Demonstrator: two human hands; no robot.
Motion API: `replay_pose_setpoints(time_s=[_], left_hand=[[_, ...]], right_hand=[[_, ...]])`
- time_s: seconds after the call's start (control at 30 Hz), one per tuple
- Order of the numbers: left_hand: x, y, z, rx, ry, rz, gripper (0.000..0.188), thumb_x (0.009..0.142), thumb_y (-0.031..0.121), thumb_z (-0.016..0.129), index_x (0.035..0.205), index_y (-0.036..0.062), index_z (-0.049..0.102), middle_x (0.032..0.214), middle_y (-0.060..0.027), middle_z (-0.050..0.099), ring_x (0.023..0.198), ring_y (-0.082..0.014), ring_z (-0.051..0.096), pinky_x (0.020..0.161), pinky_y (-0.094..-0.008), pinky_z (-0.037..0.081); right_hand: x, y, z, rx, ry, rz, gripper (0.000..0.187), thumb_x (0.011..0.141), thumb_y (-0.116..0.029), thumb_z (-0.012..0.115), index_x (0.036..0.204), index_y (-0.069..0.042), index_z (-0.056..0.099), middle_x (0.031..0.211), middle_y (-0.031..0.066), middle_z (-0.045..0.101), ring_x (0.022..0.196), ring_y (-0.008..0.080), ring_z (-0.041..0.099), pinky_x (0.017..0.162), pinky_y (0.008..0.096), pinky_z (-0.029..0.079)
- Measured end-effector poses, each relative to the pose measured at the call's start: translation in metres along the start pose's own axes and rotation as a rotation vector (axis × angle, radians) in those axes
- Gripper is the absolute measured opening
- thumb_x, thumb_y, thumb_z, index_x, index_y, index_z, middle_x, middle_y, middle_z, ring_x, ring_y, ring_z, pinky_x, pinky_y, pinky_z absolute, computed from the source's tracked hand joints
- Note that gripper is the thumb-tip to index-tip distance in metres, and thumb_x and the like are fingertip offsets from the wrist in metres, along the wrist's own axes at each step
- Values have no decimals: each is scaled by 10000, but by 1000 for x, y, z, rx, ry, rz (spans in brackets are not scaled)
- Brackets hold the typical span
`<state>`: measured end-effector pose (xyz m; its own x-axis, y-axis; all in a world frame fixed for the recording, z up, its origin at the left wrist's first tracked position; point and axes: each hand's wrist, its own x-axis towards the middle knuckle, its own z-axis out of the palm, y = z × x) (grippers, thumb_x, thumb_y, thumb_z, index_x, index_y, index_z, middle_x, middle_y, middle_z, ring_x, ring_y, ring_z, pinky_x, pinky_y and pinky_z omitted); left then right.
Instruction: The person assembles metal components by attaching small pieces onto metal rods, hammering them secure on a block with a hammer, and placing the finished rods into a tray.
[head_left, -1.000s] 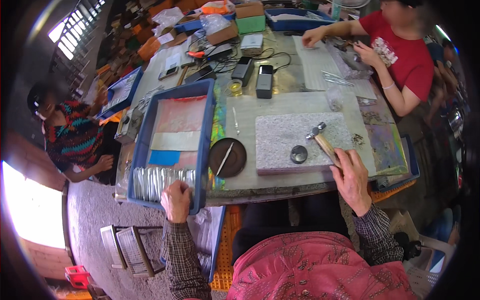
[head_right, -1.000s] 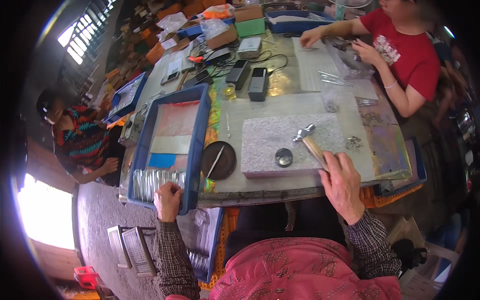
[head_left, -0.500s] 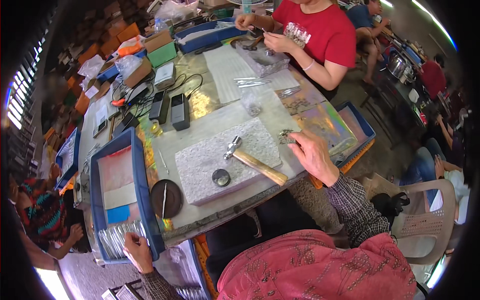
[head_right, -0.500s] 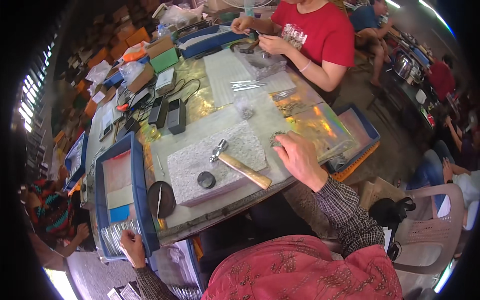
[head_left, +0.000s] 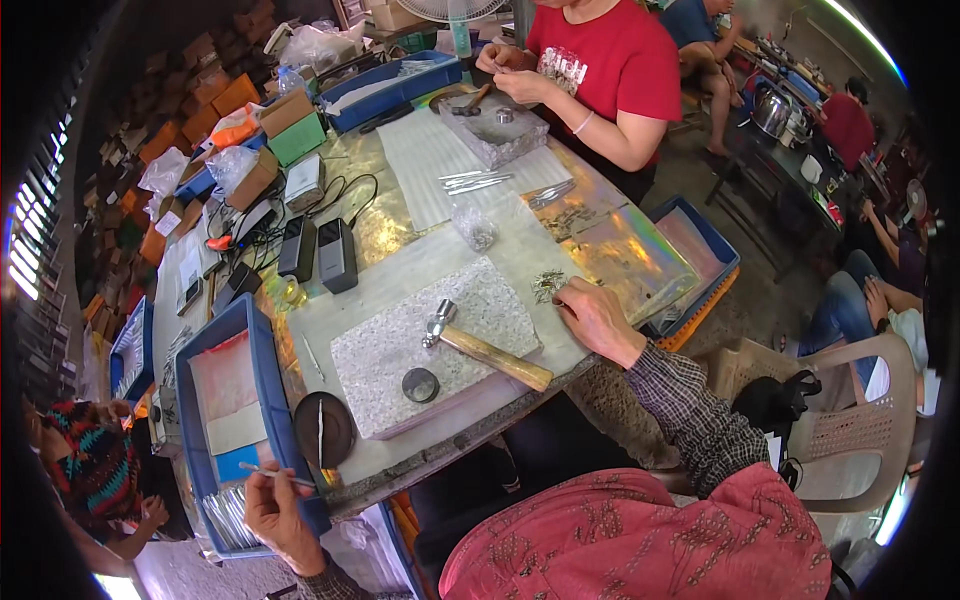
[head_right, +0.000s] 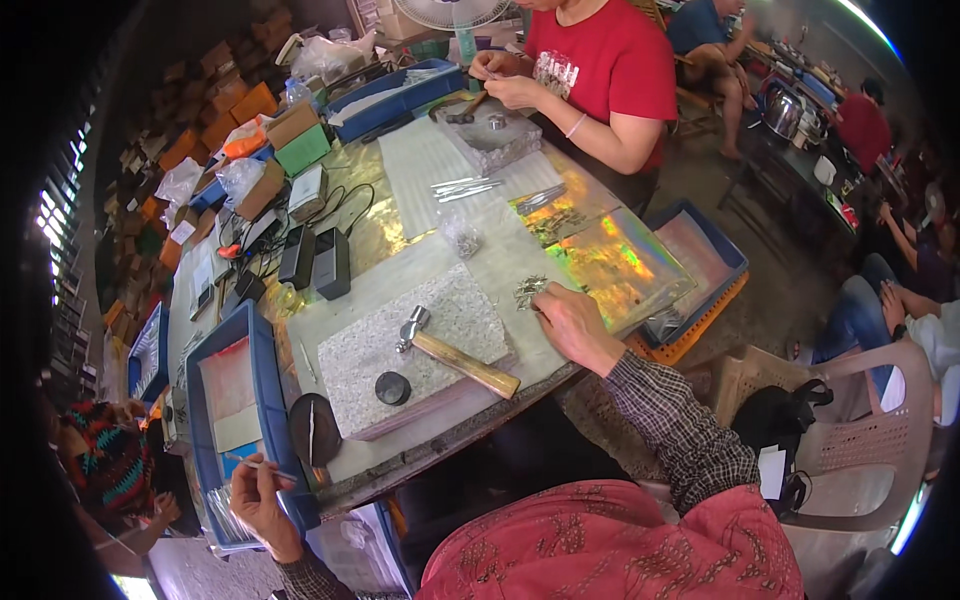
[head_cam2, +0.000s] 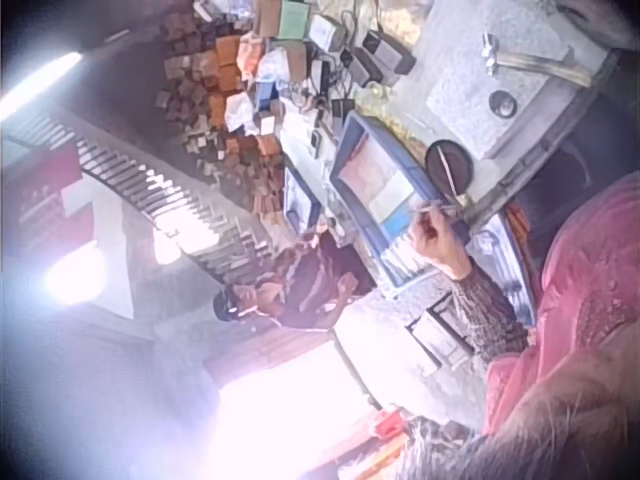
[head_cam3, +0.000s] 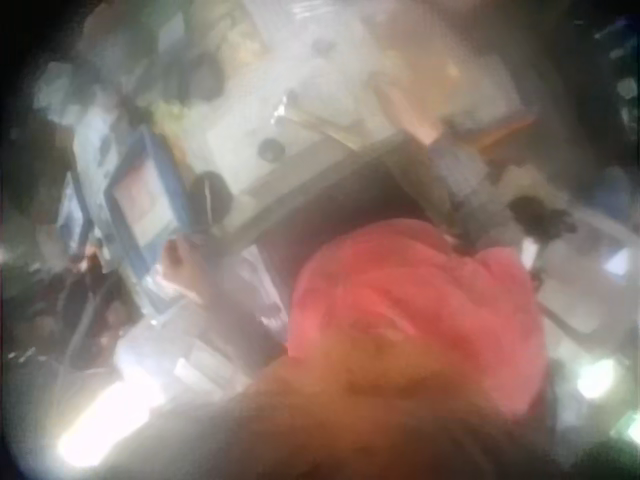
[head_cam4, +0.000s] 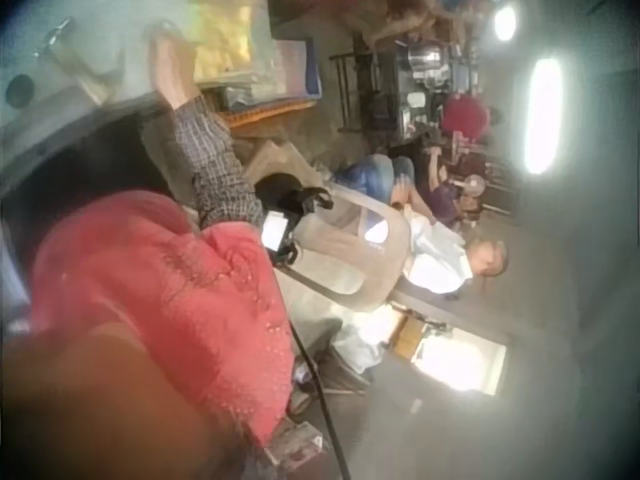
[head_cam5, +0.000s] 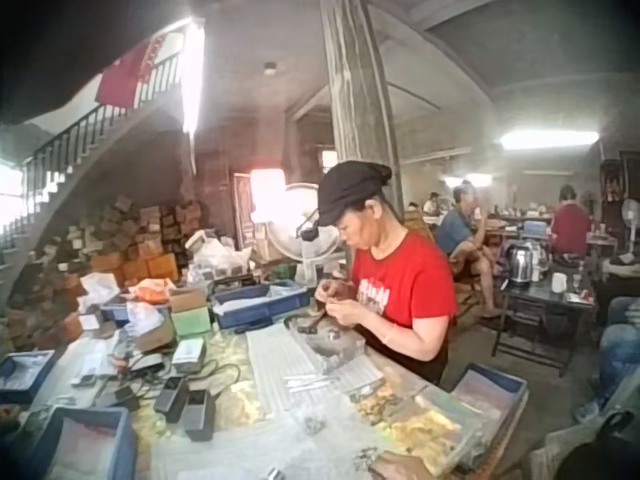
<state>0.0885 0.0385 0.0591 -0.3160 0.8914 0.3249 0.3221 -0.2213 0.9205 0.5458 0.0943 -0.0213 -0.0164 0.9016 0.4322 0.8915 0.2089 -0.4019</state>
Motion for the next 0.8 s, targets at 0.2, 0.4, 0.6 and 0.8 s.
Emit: replay_pose_setpoints(time_s=[0.2,0.4,0.6,0.8], left_hand=[[-1,18,53,-167,-115,-81,29,918,-13,602,946,-23,600,855,-81,656,626,-100,615,590,-218,502],[-3,21,82,-197,-147,-56,53,923,0,615,970,-21,603,850,-75,668,639,-96,612,614,-226,507],[-1,18,102,-193,-213,-83,48,926,-6,604,968,-29,612,843,-60,664,664,-85,605,638,-215,498],[-3,6,113,-173,-224,-31,42,901,-20,639,937,-26,617,868,-48,662,684,-68,598,638,-205,489]], right_hand=[[8,11,16,-74,-30,-62,113,816,-87,642,898,-10,633,840,127,575,760,331,609,631,416,490],[13,12,20,-130,-51,-191,79,761,-49,601,822,-6,576,816,145,559,747,342,611,615,425,494],[18,5,20,-224,-108,-222,75,734,-40,583,791,3,561,799,160,561,724,340,615,598,425,498],[22,12,20,-244,-124,-280,86,769,-88,564,793,-9,540,787,154,538,704,328,596,566,412,464]])
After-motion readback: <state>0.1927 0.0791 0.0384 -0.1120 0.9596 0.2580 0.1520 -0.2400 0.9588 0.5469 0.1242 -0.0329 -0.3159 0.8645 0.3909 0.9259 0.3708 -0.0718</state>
